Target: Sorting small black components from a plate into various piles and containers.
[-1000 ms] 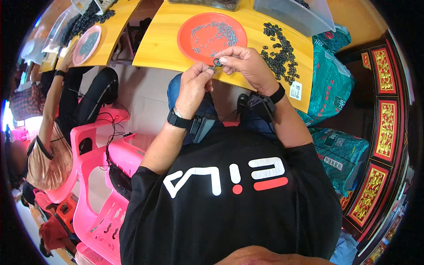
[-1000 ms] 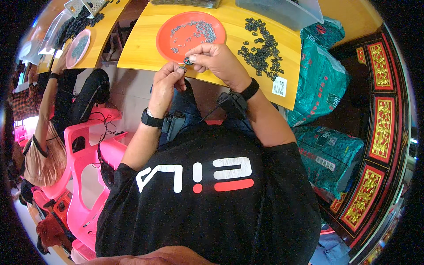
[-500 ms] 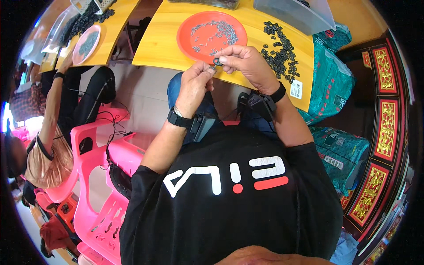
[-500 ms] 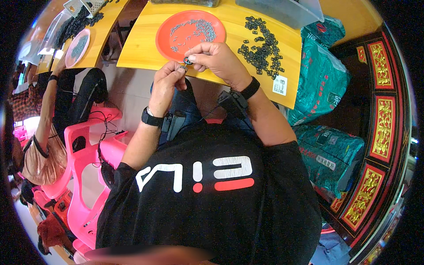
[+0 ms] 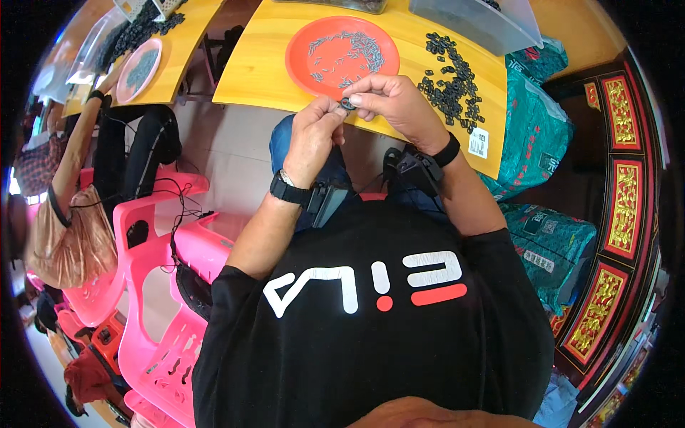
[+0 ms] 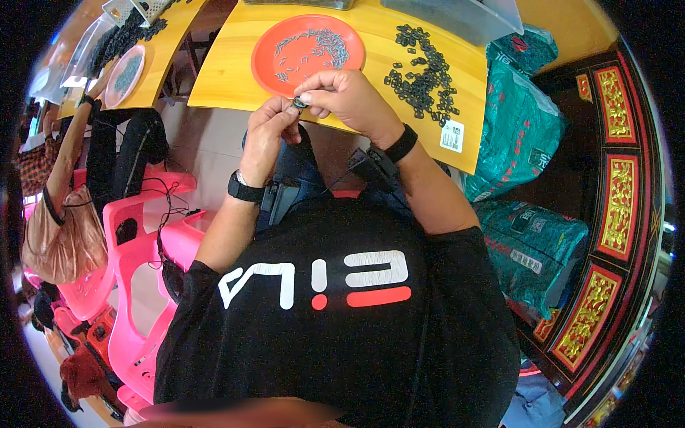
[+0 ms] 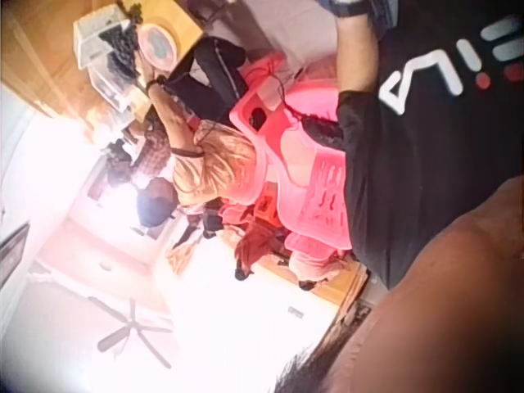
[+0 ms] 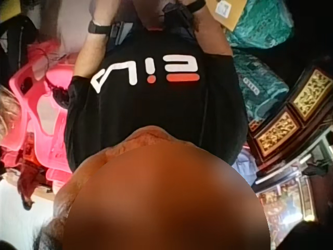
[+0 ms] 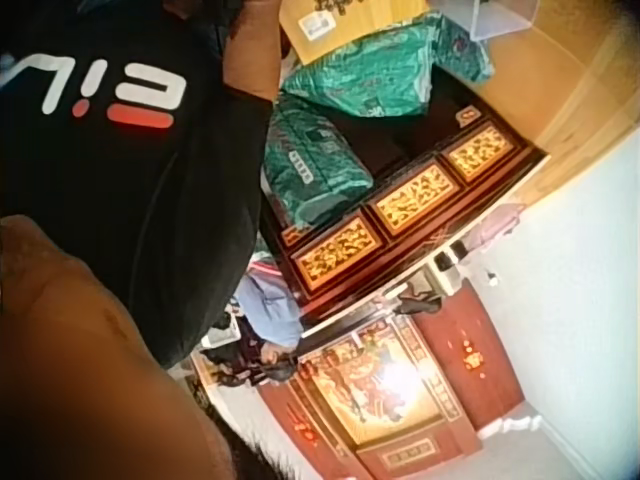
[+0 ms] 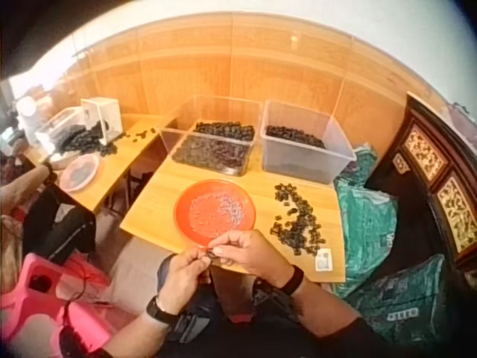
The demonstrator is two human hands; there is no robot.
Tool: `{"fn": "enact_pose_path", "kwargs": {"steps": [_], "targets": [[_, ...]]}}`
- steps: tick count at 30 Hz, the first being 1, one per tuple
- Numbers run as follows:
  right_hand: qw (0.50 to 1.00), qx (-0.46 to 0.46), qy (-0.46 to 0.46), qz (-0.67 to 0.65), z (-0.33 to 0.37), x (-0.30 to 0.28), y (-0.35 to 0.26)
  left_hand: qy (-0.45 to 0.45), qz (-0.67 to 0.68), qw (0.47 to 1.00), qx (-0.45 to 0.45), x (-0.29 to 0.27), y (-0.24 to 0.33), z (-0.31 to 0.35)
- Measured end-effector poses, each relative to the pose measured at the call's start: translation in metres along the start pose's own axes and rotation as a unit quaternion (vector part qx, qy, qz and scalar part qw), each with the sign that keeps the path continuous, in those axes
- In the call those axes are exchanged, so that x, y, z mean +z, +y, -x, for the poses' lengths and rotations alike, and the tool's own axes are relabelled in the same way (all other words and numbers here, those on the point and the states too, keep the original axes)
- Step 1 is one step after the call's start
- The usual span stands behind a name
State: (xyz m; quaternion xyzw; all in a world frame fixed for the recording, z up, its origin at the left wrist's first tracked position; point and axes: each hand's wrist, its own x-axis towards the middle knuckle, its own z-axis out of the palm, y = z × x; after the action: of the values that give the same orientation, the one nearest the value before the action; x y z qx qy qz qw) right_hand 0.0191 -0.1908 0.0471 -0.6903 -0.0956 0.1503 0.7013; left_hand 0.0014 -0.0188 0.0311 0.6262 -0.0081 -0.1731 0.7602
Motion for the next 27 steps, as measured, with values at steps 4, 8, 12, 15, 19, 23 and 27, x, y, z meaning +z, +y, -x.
{"fn": "enact_pose_path", "kwargs": {"steps": [4,8,12,15,19,23,27], "targets": [[1.000,-0.002,0.003,-0.001,0.001,0.003,0.001,0.003,0.015,1.000,0.004,0.000,-0.001,0.000],[0.997,-0.053,0.017,-0.044,0.007,0.016,0.007,0.012,0.033,0.999,0.000,0.000,-0.004,-0.001],[0.996,-0.072,0.031,-0.030,0.010,0.022,0.017,0.009,0.033,0.999,-0.002,0.001,-0.003,0.001],[0.996,-0.079,0.049,-0.010,0.012,0.024,0.016,0.008,0.036,0.999,0.004,0.002,-0.003,0.001],[0.996,-0.075,0.053,-0.023,0.014,0.023,0.015,0.007,0.033,0.999,0.000,0.004,0.001,0.003],[0.997,-0.065,0.047,-0.014,0.016,0.020,0.011,-0.014,0.042,0.999,0.018,0.004,0.000,0.004],[0.998,-0.051,0.048,-0.004,0.018,0.014,0.006,-0.028,-0.003,0.999,0.041,0.003,-0.001,0.001]]}}
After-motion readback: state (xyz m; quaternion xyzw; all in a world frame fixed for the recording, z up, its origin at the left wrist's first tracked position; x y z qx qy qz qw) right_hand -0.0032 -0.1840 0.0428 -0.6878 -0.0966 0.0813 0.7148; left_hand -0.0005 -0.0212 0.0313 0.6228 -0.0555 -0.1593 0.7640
